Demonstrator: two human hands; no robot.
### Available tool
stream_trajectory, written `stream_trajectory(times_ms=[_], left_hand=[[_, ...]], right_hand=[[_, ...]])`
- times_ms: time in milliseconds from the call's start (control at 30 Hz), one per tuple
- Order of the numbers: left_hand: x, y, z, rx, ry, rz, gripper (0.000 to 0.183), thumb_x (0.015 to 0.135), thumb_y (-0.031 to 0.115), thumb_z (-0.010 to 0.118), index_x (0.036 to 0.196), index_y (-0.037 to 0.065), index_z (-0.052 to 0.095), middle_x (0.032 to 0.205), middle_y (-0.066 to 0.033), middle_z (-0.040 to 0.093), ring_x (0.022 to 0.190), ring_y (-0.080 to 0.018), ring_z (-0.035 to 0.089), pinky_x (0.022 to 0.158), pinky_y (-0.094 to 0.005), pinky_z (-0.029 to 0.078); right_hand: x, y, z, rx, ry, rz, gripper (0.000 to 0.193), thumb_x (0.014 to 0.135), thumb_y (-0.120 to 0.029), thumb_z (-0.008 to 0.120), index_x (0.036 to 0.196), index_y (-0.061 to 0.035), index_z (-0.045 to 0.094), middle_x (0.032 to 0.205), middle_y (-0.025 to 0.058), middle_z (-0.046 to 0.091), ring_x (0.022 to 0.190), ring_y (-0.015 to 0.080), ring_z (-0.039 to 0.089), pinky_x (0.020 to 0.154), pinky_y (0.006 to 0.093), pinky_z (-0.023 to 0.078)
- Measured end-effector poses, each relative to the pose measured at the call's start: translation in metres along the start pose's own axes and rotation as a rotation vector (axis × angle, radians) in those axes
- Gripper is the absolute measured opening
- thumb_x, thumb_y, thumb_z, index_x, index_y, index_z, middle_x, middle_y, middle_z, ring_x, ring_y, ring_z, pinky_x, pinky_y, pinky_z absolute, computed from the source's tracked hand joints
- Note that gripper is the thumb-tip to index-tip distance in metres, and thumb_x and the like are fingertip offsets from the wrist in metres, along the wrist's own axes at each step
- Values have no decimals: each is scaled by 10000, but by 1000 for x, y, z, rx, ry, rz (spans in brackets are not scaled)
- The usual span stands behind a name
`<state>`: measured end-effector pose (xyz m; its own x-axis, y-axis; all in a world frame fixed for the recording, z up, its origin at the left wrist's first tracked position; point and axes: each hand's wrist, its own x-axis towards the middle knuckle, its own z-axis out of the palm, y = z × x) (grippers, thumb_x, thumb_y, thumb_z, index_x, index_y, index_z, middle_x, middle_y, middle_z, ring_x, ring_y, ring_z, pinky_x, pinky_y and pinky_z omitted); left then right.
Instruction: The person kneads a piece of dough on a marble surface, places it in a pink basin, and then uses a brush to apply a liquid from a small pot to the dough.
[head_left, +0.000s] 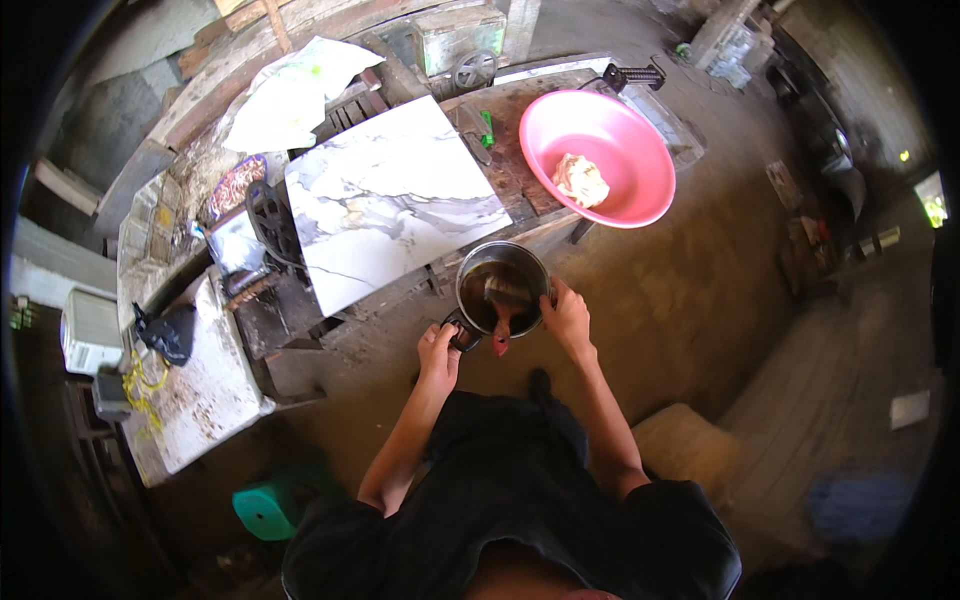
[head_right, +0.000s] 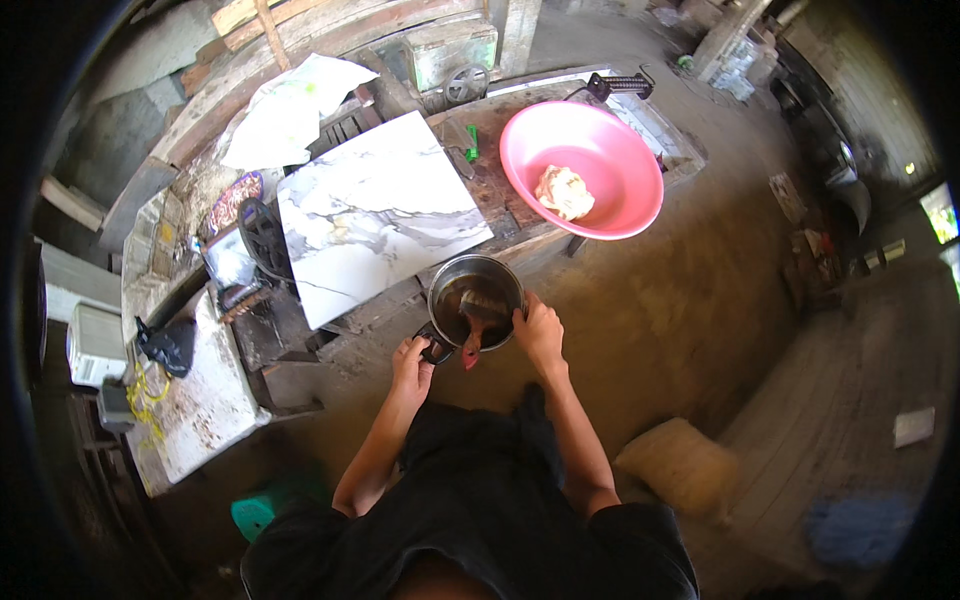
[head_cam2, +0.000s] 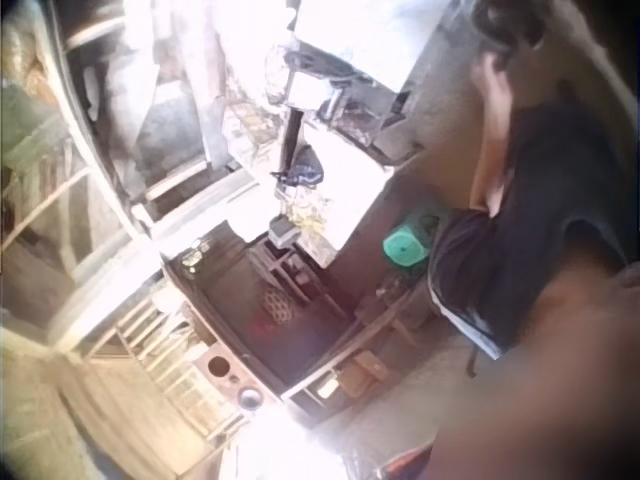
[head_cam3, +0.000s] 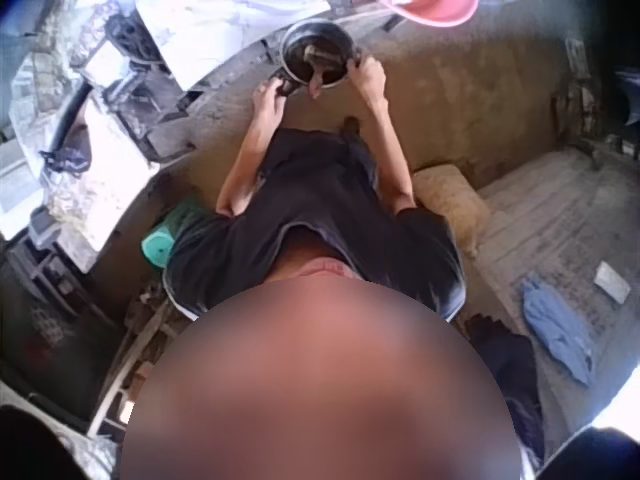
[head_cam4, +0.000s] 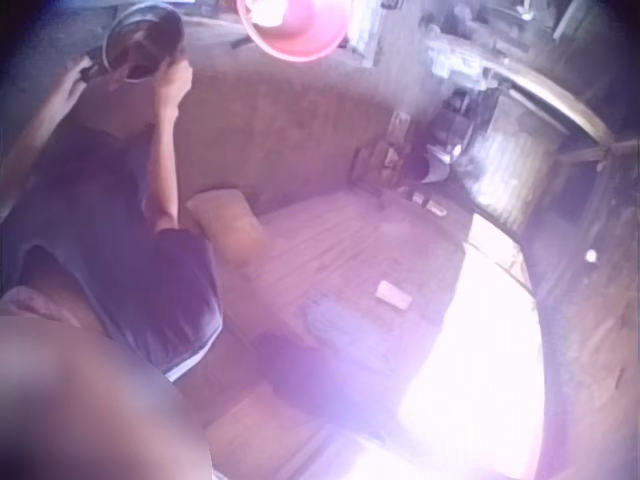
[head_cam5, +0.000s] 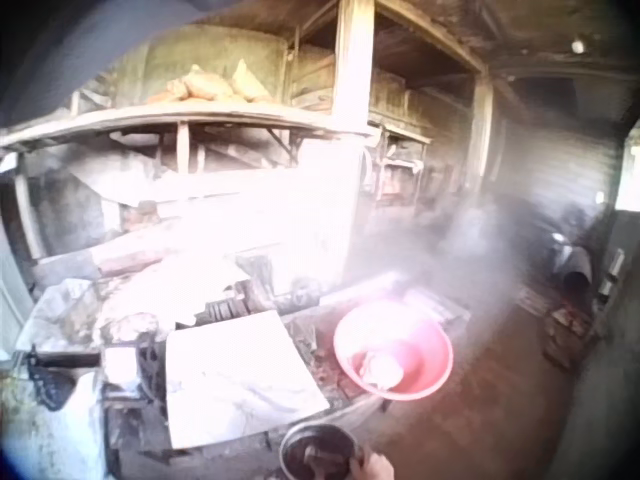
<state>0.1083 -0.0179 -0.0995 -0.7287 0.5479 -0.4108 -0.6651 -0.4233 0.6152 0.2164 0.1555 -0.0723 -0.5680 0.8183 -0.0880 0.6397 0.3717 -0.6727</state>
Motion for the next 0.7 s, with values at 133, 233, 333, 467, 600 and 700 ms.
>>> stream_trajectory(times_ms=[133, 233, 333, 467, 600, 700], left_hand=[[-7, -28, 7, -30, 139, 14, 228, 753, 31, 581, 633, 107, 402, 717, -29, 525, 684, -113, 547, 637, -251, 491], [-13, -52, 14, -82, 228, 60, 199, 758, 51, 596, 655, 95, 431, 710, -23, 533, 676, -109, 552, 635, -254, 489], [-17, -73, 24, -123, 299, 144, 103, 764, 58, 602, 740, 58, 502, 743, -33, 563, 680, -113, 561, 636, -262, 484], [-19, -97, 29, -141, 337, 242, 88, 768, 71, 609, 792, 50, 527, 826, -46, 596, 742, -113, 565, 660, -269, 480], [-14, -99, 26, 47, 430, 283, 125, 791, 105, 593, 872, 35, 529, 864, -49, 599, 791, -109, 561, 650, -266, 488], [-2, -99, 27, 118, 394, 294, 250, 805, 131, 578, 1004, 0, 502, 910, -67, 588, 837, -133, 557, 682, -305, 507]], right_hand=[[2, 13, -6, 16, -49, -8, 265, 730, -149, 530, 967, -32, 546, 673, 188, 572, 682, 367, 559, 614, 441, 434], [13, 24, -11, -67, -31, -97, 218, 730, -125, 527, 919, -22, 560, 615, 188, 547, 624, 366, 547, 571, 439, 416], [20, 37, -10, -95, -46, -168, 206, 731, -111, 523, 906, -12, 562, 583, 188, 523, 572, 361, 530, 537, 432, 400], [29, 55, -5, 12, -58, -173, 211, 739, -114, 524, 913, 1, 556, 555, 183, 502, 522, 348, 513, 510, 423, 391], [35, 66, 6, 43, -72, -169, 218, 738, -92, 524, 932, 2, 552, 544, 174, 501, 507, 335, 511, 503, 407, 393], [43, 71, 16, 57, -68, -169, 231, 740, -77, 517, 954, 2, 550, 535, 170, 494, 492, 318, 507, 497, 392, 393]])
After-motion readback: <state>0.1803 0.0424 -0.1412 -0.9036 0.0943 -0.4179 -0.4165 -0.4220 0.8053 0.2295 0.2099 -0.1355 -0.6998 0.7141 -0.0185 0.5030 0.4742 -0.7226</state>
